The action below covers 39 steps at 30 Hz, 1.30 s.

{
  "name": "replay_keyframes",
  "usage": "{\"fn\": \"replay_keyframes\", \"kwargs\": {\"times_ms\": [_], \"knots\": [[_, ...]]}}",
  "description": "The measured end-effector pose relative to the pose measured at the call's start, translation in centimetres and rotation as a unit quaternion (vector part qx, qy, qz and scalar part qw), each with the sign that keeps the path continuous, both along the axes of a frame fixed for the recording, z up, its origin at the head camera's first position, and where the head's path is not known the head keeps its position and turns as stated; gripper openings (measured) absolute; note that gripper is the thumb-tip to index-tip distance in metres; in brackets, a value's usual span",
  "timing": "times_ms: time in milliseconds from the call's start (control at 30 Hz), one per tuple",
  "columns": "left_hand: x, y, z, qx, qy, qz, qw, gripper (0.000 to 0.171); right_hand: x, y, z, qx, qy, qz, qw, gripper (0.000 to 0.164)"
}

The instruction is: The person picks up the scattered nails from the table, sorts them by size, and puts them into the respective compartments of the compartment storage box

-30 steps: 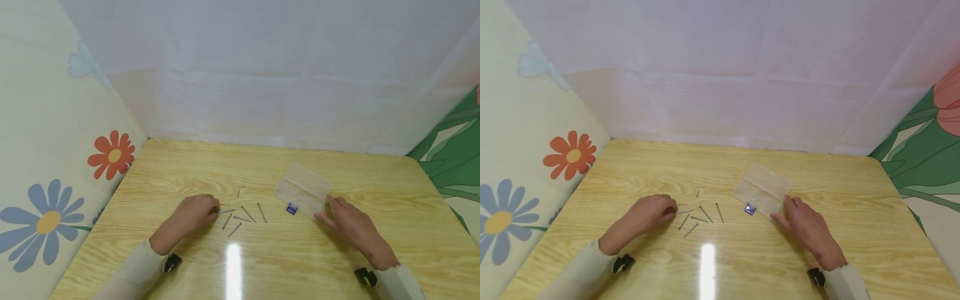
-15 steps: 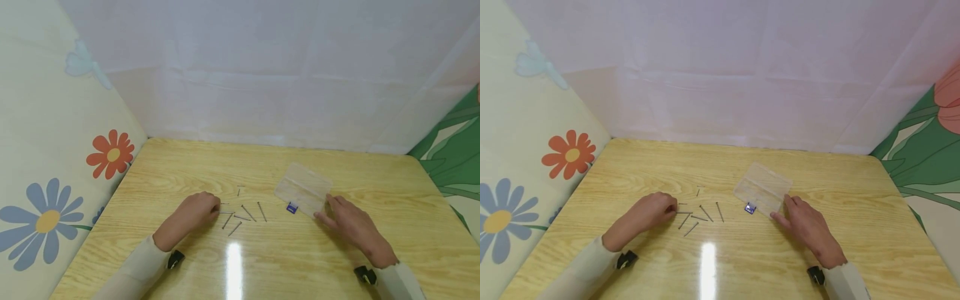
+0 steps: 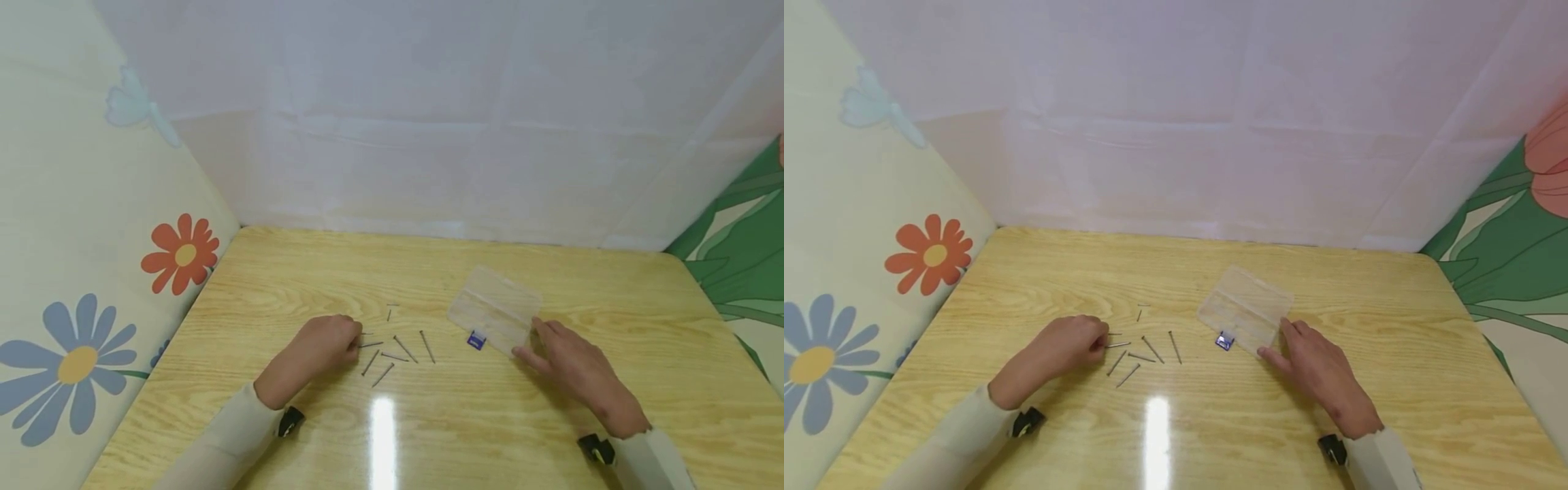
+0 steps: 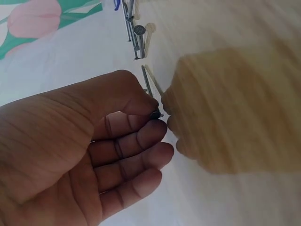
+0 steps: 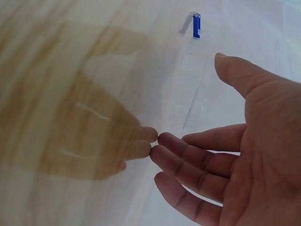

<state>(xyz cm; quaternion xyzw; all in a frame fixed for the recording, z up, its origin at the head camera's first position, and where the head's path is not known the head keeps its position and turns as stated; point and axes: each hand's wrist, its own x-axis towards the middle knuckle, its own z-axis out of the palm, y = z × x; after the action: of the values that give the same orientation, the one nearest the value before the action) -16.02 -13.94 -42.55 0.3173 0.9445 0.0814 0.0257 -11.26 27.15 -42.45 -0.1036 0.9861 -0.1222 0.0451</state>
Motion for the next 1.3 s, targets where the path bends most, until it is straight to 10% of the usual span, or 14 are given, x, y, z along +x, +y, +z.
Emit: {"fn": "replay_keyframes", "kwargs": {"times_ms": [1300], "knots": [[-3.8,8.4,2.3,0.013,0.063,-0.109,0.992,0.029,-0.3,-0.3,0.0,-0.054,0.014,0.032,0.998,0.069]]}}
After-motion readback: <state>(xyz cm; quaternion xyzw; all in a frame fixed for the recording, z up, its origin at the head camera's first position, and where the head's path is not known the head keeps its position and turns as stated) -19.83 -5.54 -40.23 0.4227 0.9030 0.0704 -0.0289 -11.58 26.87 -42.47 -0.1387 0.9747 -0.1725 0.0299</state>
